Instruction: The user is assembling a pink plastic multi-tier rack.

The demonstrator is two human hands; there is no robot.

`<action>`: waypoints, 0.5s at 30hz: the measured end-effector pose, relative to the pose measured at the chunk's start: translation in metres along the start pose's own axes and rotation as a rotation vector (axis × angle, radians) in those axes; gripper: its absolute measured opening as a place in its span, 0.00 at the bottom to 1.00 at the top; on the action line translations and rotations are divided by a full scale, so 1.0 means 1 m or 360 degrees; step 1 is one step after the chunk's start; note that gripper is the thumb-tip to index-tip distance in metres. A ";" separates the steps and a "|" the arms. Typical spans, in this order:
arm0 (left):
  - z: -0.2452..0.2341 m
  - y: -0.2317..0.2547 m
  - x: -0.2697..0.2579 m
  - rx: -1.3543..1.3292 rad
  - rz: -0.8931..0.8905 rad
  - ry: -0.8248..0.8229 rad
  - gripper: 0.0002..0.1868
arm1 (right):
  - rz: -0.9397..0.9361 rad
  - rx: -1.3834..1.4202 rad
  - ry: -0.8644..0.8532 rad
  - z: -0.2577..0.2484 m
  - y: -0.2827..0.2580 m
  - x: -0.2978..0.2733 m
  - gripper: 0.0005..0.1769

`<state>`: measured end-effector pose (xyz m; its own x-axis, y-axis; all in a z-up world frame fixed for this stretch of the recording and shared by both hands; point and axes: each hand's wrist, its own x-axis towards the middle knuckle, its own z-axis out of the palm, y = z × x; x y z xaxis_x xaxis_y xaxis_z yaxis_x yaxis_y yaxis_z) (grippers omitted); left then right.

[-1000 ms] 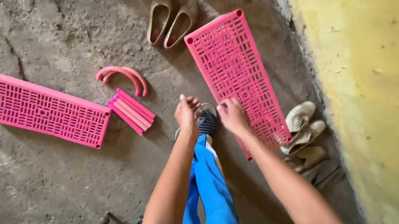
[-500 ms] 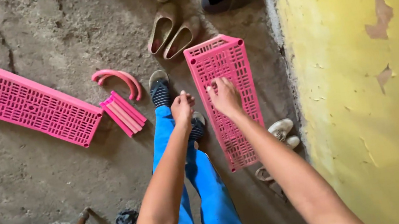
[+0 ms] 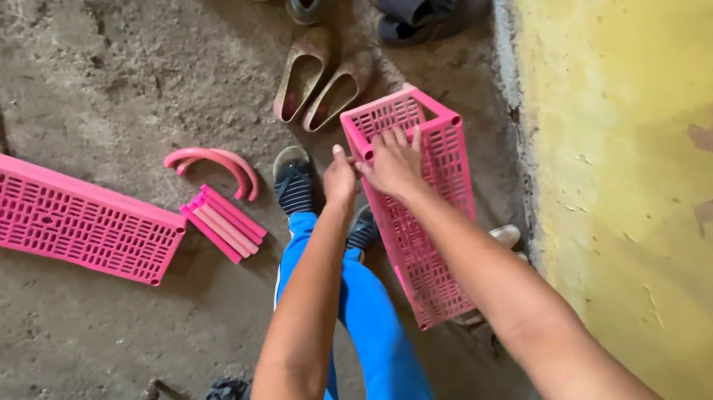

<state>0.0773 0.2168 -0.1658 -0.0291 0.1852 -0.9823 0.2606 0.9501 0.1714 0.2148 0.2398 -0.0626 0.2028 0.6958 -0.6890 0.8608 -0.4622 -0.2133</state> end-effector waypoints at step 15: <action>0.041 -0.076 0.174 -0.0110 -0.0615 -0.0480 0.19 | -0.0056 -0.0226 0.0021 0.057 0.000 0.023 0.12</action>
<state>0.0918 0.1663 -0.3530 0.1725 -0.2551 -0.9514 0.2208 0.9513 -0.2150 0.1924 0.2246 -0.1179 0.1767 0.7177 -0.6736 0.9246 -0.3557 -0.1364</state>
